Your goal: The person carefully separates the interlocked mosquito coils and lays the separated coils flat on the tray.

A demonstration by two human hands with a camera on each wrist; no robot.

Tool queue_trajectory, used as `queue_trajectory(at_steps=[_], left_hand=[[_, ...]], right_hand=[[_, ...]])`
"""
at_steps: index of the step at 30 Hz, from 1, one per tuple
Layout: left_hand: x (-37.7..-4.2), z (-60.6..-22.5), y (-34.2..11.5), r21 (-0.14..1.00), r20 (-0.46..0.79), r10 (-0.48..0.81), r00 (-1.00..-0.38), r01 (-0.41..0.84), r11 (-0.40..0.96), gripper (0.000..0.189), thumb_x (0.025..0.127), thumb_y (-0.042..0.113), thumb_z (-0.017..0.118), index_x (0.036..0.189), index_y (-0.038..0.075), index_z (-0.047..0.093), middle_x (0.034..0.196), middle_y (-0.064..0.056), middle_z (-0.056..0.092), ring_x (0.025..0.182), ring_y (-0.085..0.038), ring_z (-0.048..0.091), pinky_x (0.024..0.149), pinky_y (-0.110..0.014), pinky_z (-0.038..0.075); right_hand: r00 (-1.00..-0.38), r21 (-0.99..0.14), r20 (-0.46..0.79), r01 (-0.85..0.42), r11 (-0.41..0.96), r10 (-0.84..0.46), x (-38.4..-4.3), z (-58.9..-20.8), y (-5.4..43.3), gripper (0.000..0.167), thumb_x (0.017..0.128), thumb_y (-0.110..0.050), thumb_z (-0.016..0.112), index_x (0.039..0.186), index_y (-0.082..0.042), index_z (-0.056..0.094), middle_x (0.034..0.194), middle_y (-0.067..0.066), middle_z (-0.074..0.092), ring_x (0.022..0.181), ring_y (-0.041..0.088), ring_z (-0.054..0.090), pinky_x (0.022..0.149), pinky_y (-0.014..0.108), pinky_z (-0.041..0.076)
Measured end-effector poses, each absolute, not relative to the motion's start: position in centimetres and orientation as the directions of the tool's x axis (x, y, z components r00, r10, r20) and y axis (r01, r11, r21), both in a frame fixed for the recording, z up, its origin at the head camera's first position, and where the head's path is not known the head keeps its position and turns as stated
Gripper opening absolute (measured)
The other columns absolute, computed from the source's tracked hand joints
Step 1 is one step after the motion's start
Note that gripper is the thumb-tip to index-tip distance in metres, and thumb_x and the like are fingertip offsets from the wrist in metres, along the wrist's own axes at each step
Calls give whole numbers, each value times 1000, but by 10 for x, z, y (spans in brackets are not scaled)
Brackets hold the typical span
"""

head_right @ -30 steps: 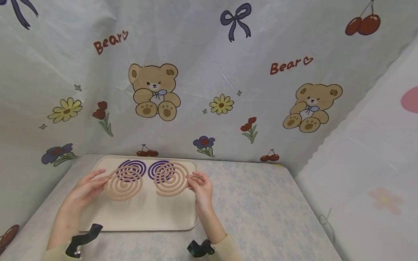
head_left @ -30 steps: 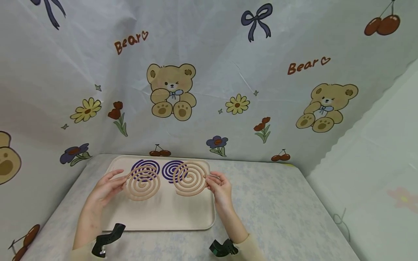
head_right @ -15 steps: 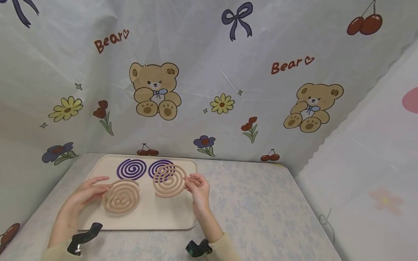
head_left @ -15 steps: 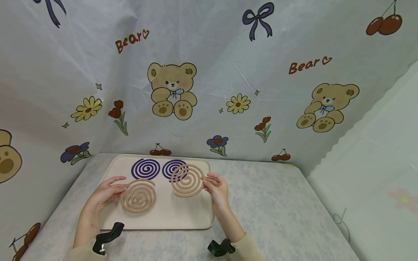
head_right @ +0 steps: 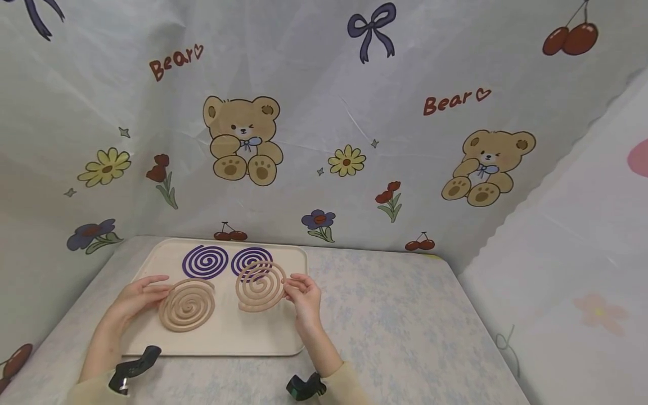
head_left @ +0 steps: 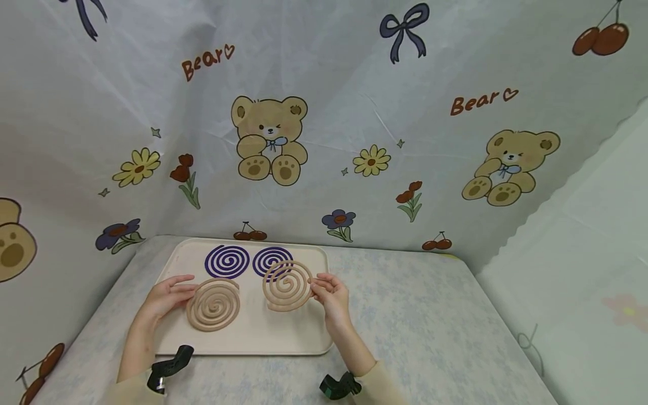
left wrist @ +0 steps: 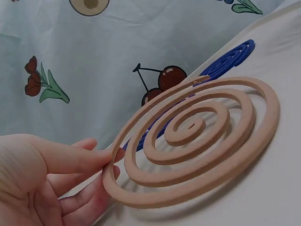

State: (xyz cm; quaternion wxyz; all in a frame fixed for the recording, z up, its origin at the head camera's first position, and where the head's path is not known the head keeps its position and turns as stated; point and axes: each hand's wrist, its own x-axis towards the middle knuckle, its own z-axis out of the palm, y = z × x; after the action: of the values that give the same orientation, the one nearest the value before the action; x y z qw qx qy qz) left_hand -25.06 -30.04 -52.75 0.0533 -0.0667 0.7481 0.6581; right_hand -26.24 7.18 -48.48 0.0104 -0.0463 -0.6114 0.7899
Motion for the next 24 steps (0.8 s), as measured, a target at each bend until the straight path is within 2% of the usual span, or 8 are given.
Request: queue_trajectory(at_steps=[3,9,11,13,19,22,24], left_hand=[[-250,-529,-302,972,-147,-48,-988,-153,178,58,86,-2,62,135,-17,34,87,13,73,78,10,63,68,-13,56],[-248,-530,-302,952,-144,-54,-988,-153,266,54,86,-7,59,134,-17,37,99,-12,74,77,9,63,69,-14,56],[-248,-530,-302,948,-143,-59,-988,-154,278,53,87,-7,58,134,-18,37,102,-17,72,77,8,63,69,-14,56],[-248,-529,-302,940,-146,-79,-986,-163,298,53,88,-4,57,135,-17,37,102,-16,73,76,11,61,69,-14,55],[-244,-521,-303,906,-148,-129,-981,-186,379,53,91,7,57,137,-12,39,101,-12,74,74,13,58,66,-14,53],[-243,-517,-303,902,-133,-136,-982,-177,394,52,92,9,56,137,-11,39,103,-15,72,75,10,58,66,-15,53],[-244,-515,-302,898,-122,-144,-982,-171,406,50,93,9,54,137,-10,40,107,-21,70,75,9,58,68,-15,54]], right_hand=[[-995,-965,-68,48,-259,67,-262,-490,71,26,83,10,60,109,10,53,77,-5,67,59,3,61,55,11,49],[-996,-963,-73,59,-262,46,-261,-497,67,27,82,10,62,108,11,54,75,-6,67,59,3,61,55,11,49],[-997,-965,-70,57,-256,43,-260,-498,66,26,82,10,62,107,9,55,76,-6,67,59,3,61,55,11,49],[-996,-966,-78,64,-251,45,-260,-499,65,25,82,10,62,106,7,56,76,-6,67,59,2,60,55,11,48],[-995,-971,-96,87,-223,29,-261,-506,63,33,83,9,62,113,14,51,77,-6,68,60,1,60,55,12,49],[-995,-968,-97,91,-234,16,-262,-510,61,32,83,10,62,113,15,51,77,-5,68,59,3,60,54,12,49],[-995,-967,-95,90,-238,8,-263,-514,60,33,83,11,61,113,16,50,77,-5,68,58,3,60,54,12,49]])
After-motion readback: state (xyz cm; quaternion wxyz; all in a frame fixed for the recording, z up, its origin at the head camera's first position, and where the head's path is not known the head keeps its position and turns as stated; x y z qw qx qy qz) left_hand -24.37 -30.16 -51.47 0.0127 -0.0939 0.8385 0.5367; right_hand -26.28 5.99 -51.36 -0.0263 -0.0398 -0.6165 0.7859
